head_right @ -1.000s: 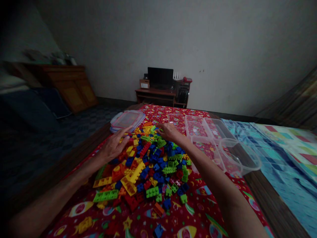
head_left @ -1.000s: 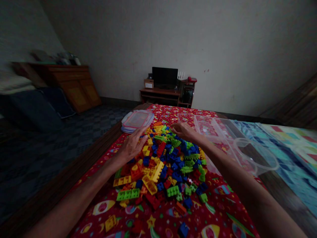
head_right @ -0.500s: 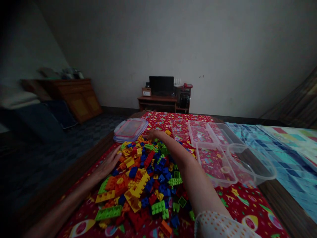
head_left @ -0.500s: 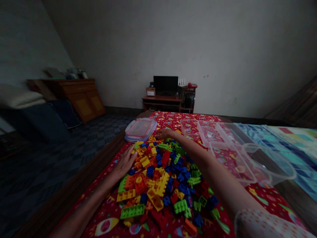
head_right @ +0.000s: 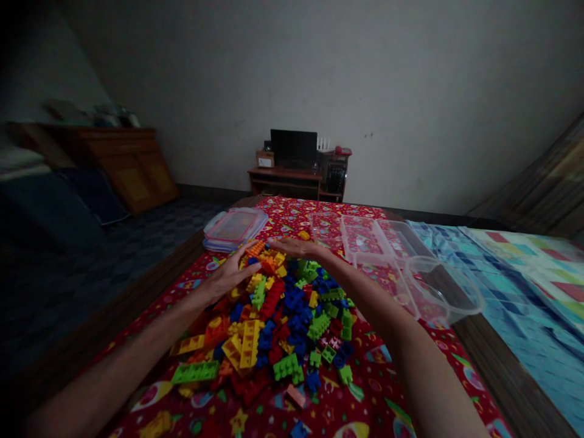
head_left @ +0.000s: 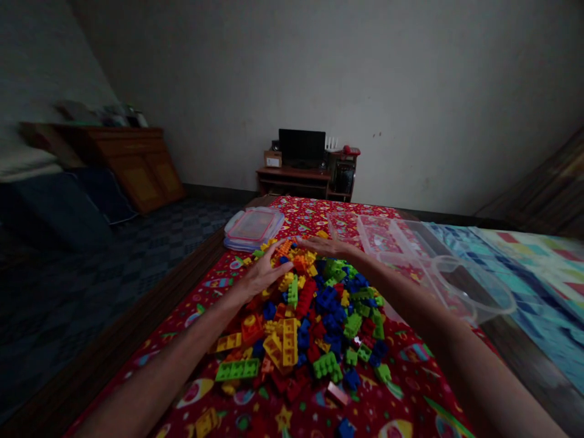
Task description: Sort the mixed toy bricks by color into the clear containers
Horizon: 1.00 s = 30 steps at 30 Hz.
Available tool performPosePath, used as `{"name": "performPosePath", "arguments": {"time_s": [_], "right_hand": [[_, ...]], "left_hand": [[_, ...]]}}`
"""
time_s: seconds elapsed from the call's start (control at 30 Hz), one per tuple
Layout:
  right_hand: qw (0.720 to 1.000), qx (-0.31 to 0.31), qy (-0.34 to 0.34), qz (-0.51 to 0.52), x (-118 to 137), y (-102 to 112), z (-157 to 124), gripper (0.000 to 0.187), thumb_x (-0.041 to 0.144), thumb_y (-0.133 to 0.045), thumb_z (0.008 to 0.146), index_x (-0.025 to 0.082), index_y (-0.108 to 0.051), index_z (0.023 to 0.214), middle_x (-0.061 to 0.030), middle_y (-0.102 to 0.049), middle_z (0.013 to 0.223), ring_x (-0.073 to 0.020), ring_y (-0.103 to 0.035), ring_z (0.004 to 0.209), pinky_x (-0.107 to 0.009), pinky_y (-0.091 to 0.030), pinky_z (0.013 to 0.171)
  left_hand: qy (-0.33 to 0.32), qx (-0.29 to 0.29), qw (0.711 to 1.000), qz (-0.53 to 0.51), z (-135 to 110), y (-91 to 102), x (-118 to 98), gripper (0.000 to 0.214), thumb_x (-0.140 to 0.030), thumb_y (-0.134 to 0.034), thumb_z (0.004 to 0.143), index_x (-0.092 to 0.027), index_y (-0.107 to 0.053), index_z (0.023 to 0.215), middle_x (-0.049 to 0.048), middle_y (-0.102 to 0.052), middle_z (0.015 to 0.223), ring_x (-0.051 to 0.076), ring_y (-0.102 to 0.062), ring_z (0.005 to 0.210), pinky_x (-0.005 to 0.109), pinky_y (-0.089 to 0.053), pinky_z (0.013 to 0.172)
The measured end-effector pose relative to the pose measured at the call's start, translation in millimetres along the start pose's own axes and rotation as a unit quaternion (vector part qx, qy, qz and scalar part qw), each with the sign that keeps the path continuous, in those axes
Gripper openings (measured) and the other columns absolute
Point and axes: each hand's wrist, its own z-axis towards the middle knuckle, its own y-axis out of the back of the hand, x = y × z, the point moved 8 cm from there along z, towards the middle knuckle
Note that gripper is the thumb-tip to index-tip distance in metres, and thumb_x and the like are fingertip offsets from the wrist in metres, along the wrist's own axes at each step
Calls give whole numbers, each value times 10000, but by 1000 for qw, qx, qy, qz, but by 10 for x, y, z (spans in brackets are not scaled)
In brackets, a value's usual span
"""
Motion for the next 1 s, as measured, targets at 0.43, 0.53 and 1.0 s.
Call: {"name": "performPosePath", "arguments": {"time_s": [0.43,0.53,1.0], "right_hand": [[985,-116,49,-119,273,260,-925,552,540,-295,962,146,-628,1162,-119,-677,1061,-222,-628,954,-360,-466,848],[964,-114,150,-185,628,-70,-1041,595,567,-413,916,192,-462,1376,-159,-511,1357,-283,-464,1245,-441,-382,995],[913,-127,123,-369,554,-507,-933,422,273,-598,808,164,-535,1211,-209,-428,1364,-310,-443,1183,-467,-347,965]], "left_hand": [[-133,118,979,101,-584,18,-495,677,-520,-377,933,-252,-157,1514,55,-269,1553,238,-282,1409,388,-275,1146],[-102,101,970,195,-883,255,-190,757,-582,-413,899,-276,-103,1518,52,-219,1568,279,-281,1406,429,-287,1136],[-99,-30,940,324,-1661,49,358,841,-272,-610,775,-338,-183,1497,80,-162,1576,364,-235,1406,529,-357,1072]]}}
